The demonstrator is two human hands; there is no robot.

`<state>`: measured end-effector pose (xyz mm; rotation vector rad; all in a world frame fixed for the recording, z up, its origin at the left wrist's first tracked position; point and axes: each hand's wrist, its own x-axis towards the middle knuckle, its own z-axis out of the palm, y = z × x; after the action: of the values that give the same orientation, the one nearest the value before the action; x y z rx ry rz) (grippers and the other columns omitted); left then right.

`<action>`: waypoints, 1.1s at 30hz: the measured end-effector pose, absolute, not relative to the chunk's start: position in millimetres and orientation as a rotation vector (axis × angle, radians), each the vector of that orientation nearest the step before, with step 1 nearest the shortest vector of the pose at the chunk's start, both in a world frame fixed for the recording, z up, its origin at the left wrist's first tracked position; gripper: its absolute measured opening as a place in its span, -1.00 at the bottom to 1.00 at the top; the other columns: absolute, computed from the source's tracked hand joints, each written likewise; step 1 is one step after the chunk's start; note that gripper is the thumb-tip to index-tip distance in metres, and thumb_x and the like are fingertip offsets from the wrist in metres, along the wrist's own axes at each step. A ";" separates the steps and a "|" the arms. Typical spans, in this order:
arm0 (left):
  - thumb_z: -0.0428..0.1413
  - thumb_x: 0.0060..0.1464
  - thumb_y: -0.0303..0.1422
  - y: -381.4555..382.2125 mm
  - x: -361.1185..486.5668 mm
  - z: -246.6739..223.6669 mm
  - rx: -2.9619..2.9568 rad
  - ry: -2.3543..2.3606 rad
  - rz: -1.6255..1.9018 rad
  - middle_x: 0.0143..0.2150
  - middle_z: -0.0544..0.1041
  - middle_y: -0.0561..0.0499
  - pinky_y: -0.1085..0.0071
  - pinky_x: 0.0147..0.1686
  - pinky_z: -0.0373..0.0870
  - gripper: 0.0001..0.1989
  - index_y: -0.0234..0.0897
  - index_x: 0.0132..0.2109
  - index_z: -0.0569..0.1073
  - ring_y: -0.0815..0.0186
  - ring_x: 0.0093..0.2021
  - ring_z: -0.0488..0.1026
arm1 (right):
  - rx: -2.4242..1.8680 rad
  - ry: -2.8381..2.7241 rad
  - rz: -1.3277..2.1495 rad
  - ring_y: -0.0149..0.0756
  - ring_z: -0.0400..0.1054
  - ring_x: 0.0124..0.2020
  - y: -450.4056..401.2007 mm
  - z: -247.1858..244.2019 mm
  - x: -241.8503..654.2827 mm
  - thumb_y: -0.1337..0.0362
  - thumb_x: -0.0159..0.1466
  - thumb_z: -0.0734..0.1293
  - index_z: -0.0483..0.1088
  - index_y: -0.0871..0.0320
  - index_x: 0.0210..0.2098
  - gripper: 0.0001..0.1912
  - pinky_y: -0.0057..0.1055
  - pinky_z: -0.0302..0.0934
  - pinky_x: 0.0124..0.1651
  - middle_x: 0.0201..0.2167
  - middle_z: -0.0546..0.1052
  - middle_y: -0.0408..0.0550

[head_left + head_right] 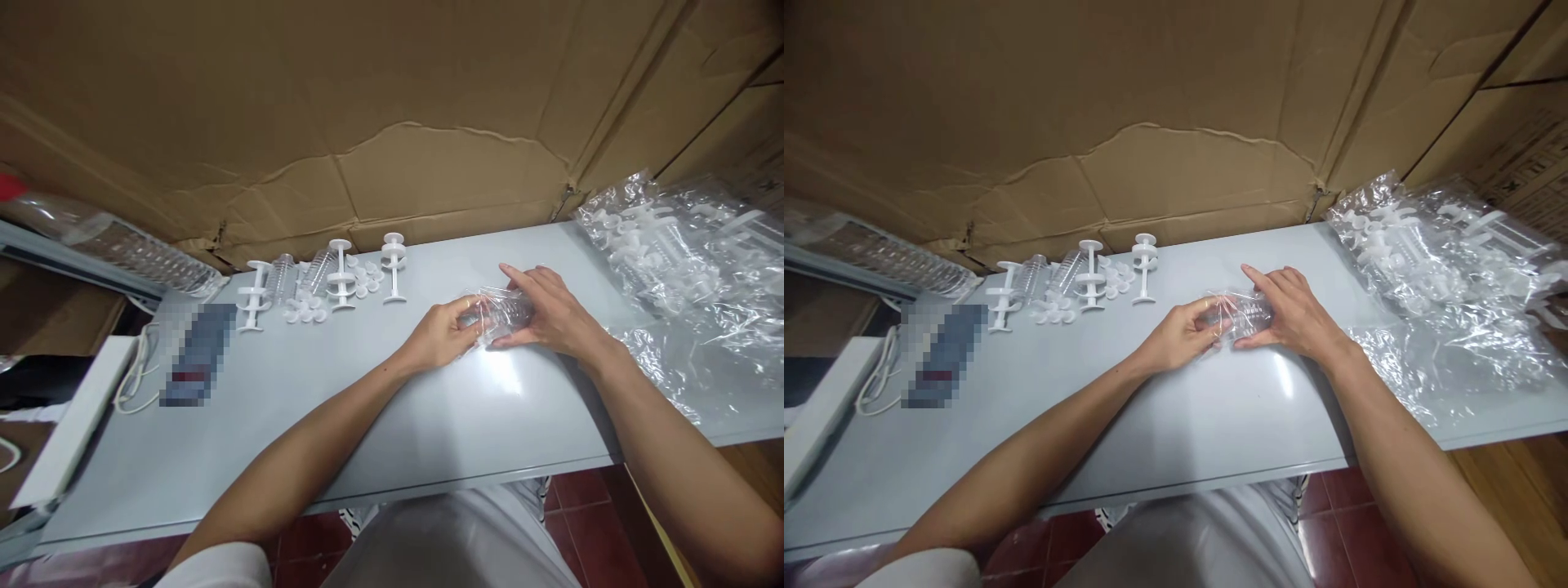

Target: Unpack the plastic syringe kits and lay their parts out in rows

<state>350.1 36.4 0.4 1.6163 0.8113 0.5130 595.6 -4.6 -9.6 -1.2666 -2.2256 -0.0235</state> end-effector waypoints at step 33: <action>0.47 -0.06 -0.17 17.4 180.1 34.0 1.373 1.337 0.989 -0.46 0.62 -0.01 0.49 -0.50 0.45 -0.68 -0.30 -0.24 0.69 0.39 -0.52 0.47 | -1.524 -2.270 -0.179 0.29 0.25 0.35 5.9 4.0 621.1 -0.50 0.21 0.29 0.25 0.14 0.44 0.09 0.32 -0.05 0.43 0.26 0.43 0.34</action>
<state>180.1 17.4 34.0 1.3733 1.3369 0.9886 621.1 5.9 4.0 -1.5238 -2.2701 -0.1792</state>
